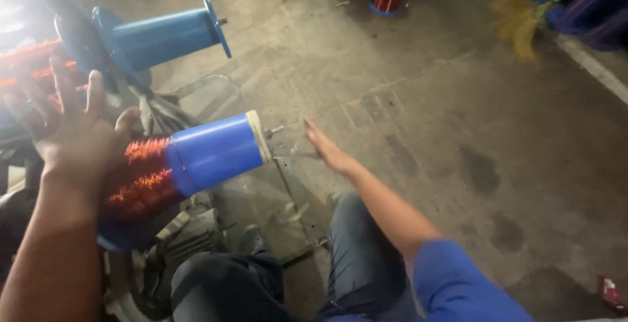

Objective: Winding copper wire onto a plastic spool using a mechanical winding machine

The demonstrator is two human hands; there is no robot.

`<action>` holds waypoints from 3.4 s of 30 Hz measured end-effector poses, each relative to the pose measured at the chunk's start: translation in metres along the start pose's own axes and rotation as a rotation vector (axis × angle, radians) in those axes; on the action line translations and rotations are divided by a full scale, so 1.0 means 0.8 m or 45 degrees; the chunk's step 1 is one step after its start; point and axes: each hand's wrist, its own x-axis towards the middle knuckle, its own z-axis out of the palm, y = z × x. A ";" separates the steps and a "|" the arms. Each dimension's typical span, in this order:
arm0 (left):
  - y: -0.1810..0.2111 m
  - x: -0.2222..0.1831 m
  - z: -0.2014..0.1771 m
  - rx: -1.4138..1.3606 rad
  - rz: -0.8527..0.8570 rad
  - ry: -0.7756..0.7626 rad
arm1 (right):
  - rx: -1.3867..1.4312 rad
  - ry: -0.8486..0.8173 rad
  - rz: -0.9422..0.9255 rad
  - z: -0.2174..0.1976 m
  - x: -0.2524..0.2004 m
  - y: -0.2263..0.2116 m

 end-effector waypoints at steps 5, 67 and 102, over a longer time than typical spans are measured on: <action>0.002 -0.011 0.006 0.139 0.081 0.117 | 0.205 0.516 0.415 -0.015 0.214 0.029; 0.043 -0.103 0.082 0.003 0.219 0.914 | 0.555 0.649 0.306 0.068 0.034 -0.025; 0.096 -0.139 0.056 -0.078 0.287 0.753 | 1.524 0.246 -0.142 0.038 0.094 0.006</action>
